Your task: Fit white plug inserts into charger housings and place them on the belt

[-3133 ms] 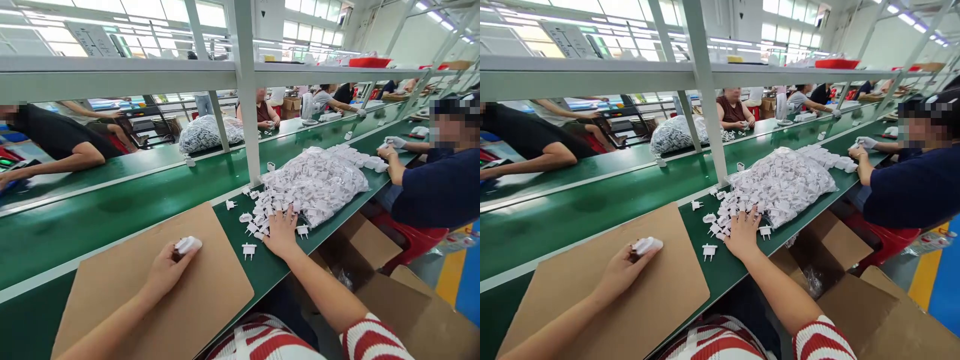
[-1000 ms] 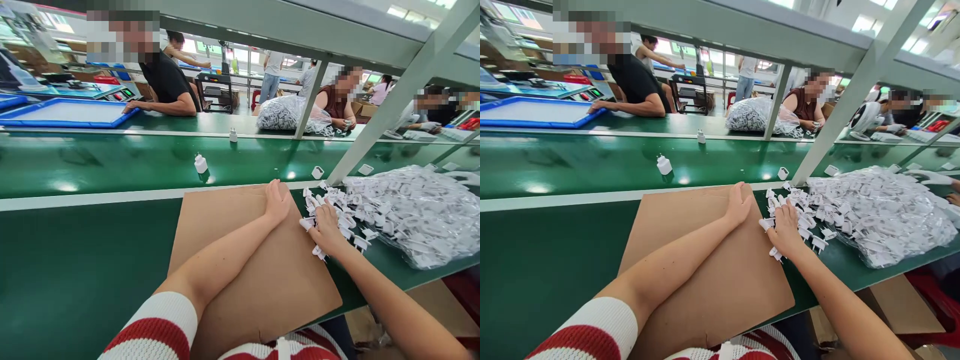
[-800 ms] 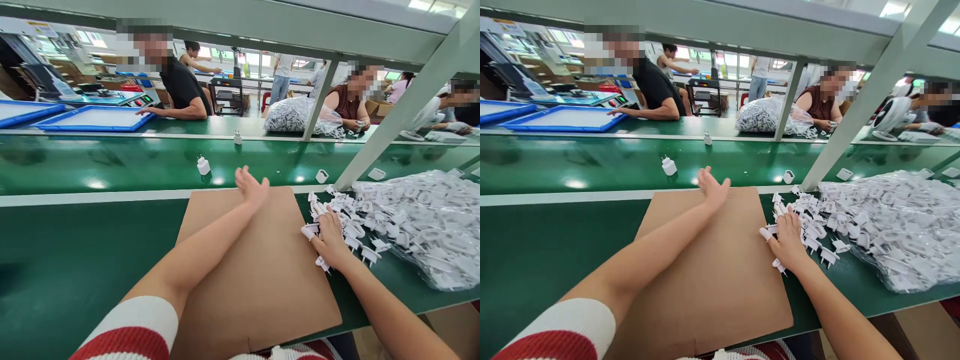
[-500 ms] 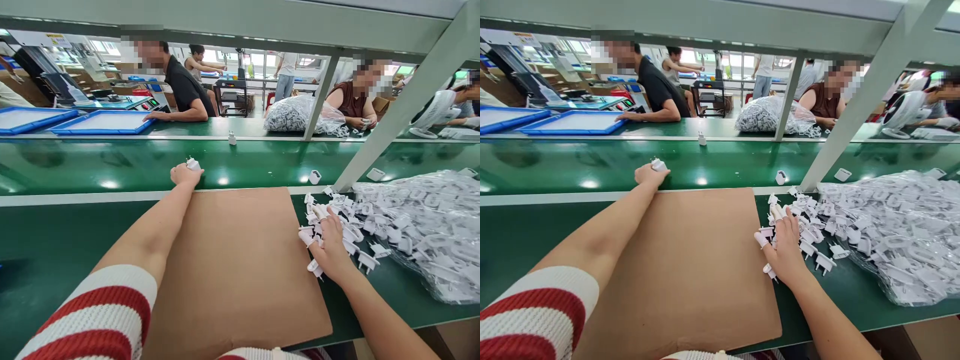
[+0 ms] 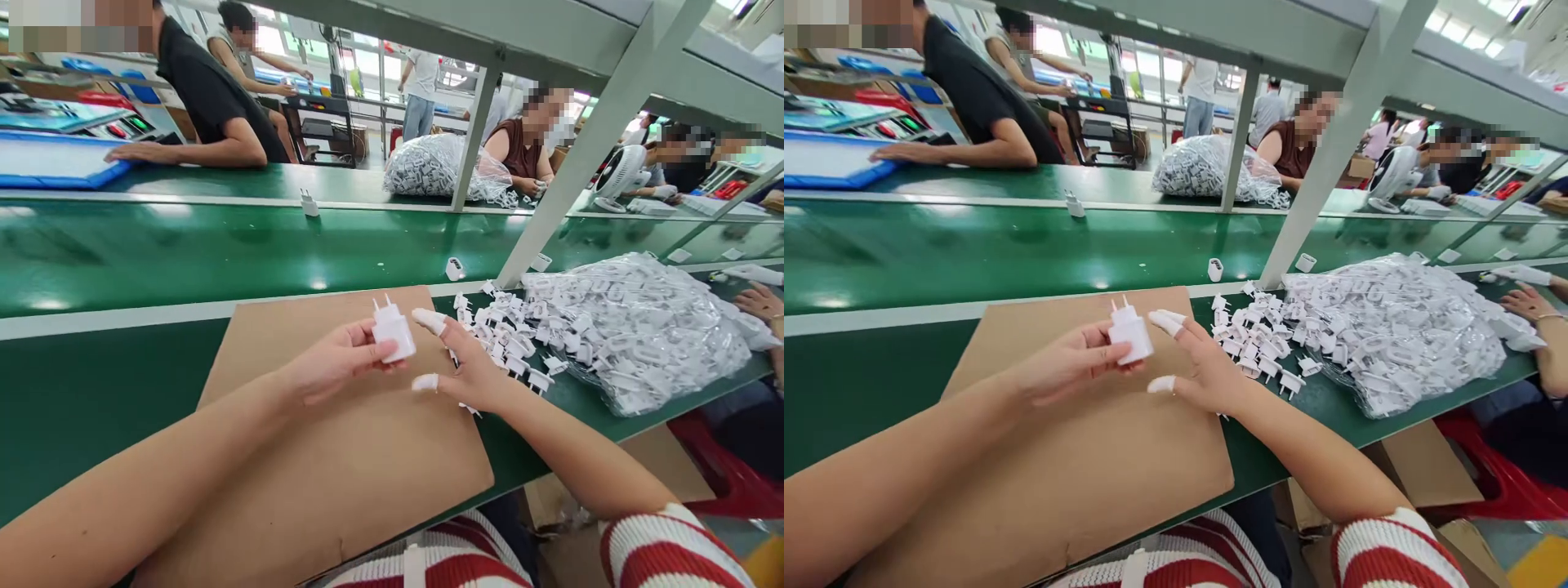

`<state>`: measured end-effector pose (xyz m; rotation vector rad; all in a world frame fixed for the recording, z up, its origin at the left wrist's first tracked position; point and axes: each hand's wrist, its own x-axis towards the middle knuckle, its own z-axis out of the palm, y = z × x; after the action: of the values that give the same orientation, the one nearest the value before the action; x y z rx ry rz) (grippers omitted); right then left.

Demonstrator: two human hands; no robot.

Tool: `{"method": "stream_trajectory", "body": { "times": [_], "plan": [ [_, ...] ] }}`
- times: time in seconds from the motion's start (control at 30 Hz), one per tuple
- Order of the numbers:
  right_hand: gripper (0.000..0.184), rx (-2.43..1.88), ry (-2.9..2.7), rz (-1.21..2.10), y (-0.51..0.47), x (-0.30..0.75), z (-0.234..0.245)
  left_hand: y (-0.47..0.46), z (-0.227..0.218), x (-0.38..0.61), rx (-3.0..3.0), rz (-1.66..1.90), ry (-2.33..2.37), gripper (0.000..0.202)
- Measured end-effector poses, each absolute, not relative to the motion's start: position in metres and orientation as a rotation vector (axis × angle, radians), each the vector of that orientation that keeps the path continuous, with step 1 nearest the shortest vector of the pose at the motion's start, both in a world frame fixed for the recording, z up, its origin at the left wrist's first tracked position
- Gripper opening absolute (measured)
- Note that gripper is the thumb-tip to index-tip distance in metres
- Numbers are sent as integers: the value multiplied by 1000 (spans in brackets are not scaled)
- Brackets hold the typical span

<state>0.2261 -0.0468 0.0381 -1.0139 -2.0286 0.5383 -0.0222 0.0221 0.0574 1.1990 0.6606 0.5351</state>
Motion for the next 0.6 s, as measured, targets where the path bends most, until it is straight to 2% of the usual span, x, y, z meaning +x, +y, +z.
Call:
{"method": "stream_trajectory", "body": {
  "times": [0.13,0.33,0.6],
  "plan": [
    [82,-890,-1969,539,-52,215,25,-3,47,-15,1146,428,559,37],
    [54,-890,-1981,523,-59,217,24,0,33,-14,1089,349,485,32],
    [54,-909,-1903,394,-67,212,25,-4,32,-5,975,358,497,33]
  ]
}}
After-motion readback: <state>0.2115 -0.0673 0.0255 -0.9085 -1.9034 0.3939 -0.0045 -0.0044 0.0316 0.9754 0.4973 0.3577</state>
